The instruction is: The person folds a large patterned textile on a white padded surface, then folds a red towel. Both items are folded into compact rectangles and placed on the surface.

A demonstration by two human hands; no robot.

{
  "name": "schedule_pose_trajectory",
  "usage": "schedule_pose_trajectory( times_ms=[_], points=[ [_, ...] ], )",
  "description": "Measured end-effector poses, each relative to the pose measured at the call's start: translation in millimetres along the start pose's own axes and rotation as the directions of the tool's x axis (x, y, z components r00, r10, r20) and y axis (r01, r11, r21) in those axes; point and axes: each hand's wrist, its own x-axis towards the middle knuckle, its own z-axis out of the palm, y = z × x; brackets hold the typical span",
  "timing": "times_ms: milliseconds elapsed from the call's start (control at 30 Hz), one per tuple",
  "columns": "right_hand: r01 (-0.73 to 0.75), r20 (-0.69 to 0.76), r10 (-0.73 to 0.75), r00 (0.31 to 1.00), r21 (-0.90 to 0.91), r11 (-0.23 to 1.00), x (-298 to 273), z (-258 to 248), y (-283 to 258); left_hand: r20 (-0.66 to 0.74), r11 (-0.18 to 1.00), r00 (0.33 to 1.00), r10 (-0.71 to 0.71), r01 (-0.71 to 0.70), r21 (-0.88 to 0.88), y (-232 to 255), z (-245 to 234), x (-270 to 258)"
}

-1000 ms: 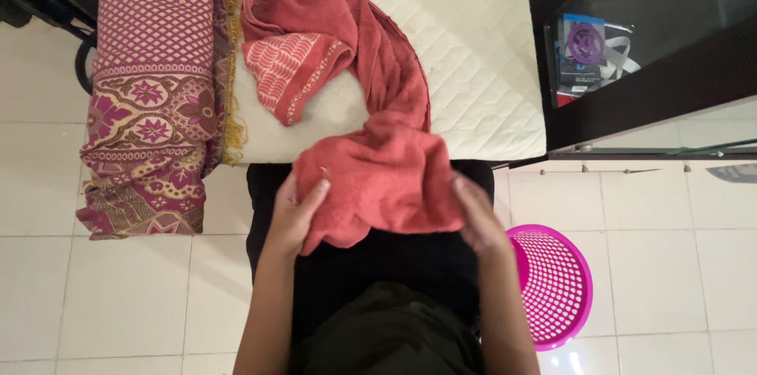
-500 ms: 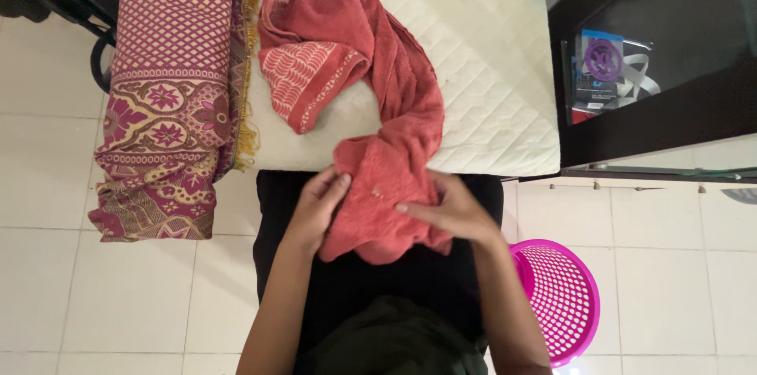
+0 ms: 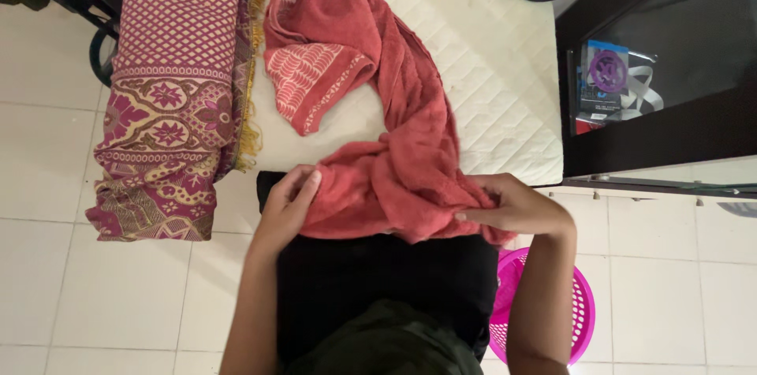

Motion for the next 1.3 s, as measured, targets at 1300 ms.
schedule_pose_trajectory(
  times_ms=[1300],
  points=[
    [0.384,-0.282,-0.424,0.861,0.906,0.178,44,77,27,0.062,0.755,0.829,0.556,-0.535,0.379,50,91,-35]
  ],
)
